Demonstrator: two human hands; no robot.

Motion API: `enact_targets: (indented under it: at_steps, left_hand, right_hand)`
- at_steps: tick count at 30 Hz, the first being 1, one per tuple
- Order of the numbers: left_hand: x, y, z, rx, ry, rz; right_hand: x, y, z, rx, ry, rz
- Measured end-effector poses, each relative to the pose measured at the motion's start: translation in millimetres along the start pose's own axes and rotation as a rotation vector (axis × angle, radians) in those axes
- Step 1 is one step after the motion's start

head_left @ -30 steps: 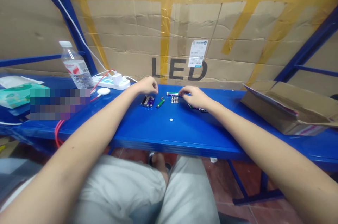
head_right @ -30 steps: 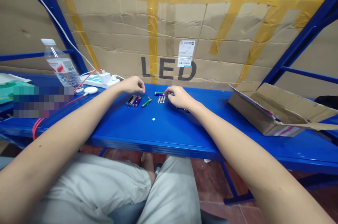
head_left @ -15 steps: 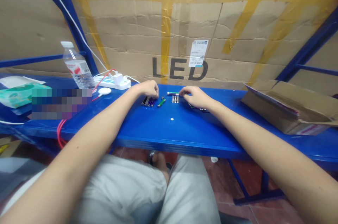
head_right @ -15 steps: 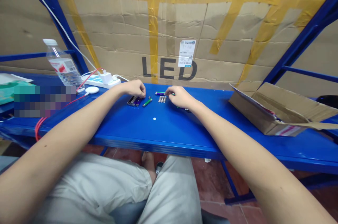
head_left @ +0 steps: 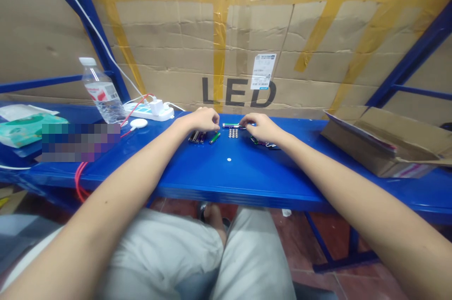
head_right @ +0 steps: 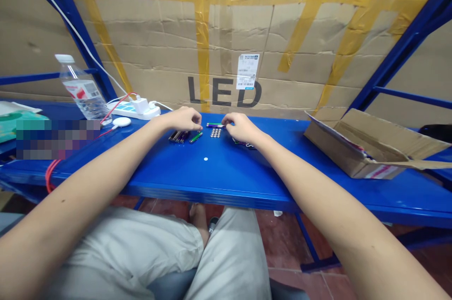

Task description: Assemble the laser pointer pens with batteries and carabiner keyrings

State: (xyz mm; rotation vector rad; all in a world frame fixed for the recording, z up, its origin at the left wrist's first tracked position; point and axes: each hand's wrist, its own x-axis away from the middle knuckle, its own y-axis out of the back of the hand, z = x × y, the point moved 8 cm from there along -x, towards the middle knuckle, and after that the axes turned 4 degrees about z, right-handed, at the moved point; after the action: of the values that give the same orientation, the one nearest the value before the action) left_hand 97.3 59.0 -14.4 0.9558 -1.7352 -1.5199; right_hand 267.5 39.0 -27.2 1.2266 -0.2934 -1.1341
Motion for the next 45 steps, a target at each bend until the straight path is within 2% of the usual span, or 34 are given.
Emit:
enact_targets:
  at_steps: [8,12,14,18,20,22,27,30,33,35,38,45]
  left_hand:
    - [-1,-11.0,-21,-0.11,-0.07,0.088]
    - [1,-13.5,-22,0.072,-0.07,0.132]
    - [0,-7.1,-25,0.258,-0.117,0.078]
    - [0,17.2,-38,0.619,-0.315,-0.181]
    - [0,22.2,-42,0.709,-0.361,-0.269]
    - [0,21.6,-44,0.74,-0.359,-0.302]
    - [1,23.2,-39,0.614,-0.302,-0.388]
    - [-2,10.3,-43,0.384,-0.295,-0.252]
    - [-2,-9.7,-56,0.146,-0.37,-0.1]
    - [0,-18.6,-65,0.034,-0.412,-0.07]
    - [1,-26.1,-73,-0.085,-0.402,-0.05]
    - [5,-29.3,-79,-0.138,-0.369,-0.02]
  right_hand:
    - [0,5,0,0.011,-0.04,-0.011]
    - [0,7,0,-0.004,-0.003,-0.021]
    - [-1,7,1,-0.065,0.01,-0.021]
    - [-1,4,7,-0.346,-0.007,-0.003]
    - [-1,1,13,-0.444,-0.009,0.008]
    - [0,0,17,-0.461,-0.012,0.012]
    - [-1,4,12,-0.303,-0.024,-0.004]
    - [-2,18,0,-0.258,-0.044,-0.109]
    - [-2,27,-7,-0.272,-0.05,-0.183]
    - [-2,29,-5,-0.264,-0.035,-0.183]
    - [-2,27,0,-0.24,-0.014,-0.153]
    - [-2,23,7,-0.194,-0.005,-0.113]
